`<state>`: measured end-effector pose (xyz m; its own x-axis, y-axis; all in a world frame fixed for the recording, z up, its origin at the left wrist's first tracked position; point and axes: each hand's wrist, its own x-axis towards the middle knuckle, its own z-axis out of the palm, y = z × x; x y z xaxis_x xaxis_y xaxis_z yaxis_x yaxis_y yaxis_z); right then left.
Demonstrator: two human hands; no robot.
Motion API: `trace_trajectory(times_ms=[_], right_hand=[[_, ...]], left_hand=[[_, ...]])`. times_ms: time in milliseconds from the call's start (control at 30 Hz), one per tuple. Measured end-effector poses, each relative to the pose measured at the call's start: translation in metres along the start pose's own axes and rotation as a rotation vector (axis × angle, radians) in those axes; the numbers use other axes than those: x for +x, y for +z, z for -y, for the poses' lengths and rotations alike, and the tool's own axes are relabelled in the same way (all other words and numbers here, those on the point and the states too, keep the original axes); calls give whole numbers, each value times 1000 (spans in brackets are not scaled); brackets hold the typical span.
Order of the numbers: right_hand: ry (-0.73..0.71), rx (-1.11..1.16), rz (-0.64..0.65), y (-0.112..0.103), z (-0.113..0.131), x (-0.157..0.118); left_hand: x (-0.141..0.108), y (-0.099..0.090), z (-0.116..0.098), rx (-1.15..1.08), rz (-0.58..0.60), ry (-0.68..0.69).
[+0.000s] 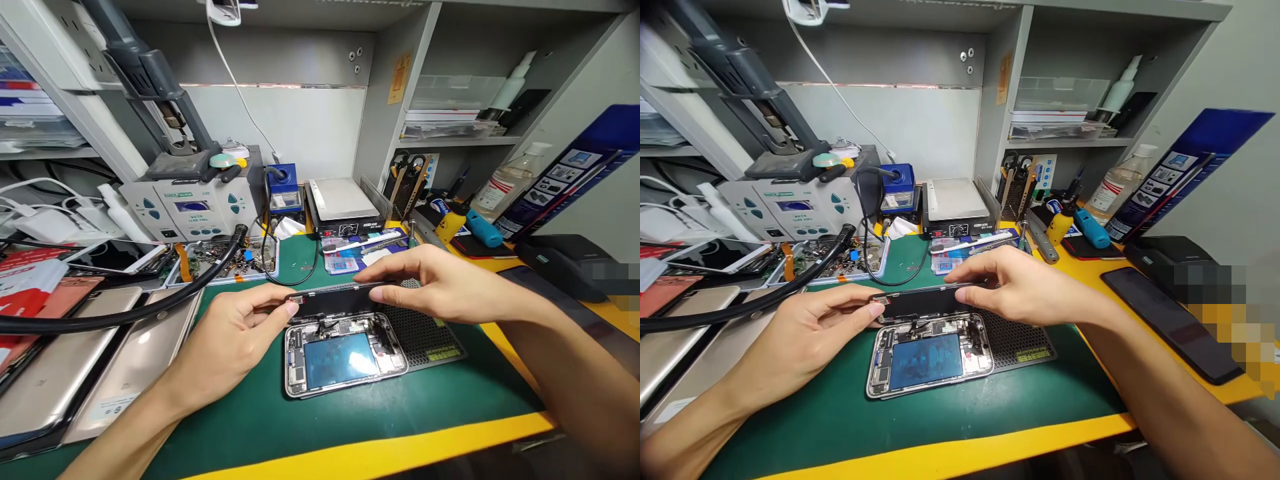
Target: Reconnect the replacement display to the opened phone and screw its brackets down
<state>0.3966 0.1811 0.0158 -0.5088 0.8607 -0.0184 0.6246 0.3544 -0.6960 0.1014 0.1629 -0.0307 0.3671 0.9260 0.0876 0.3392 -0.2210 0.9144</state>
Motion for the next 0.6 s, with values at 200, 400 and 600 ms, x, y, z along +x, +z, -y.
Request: trace_trajectory(times_ms=[200,400,600], right_hand=[[39,-65,-299,-5,-14,-36],[-107,-236,-429,28,-20,-66],[-308,-401,-284,48,-29,-65]], left_hand=[[0,-1,7,25,-43,29],[2,0,7,15,-69,23],[-3,-3,16,171,-124,57]])
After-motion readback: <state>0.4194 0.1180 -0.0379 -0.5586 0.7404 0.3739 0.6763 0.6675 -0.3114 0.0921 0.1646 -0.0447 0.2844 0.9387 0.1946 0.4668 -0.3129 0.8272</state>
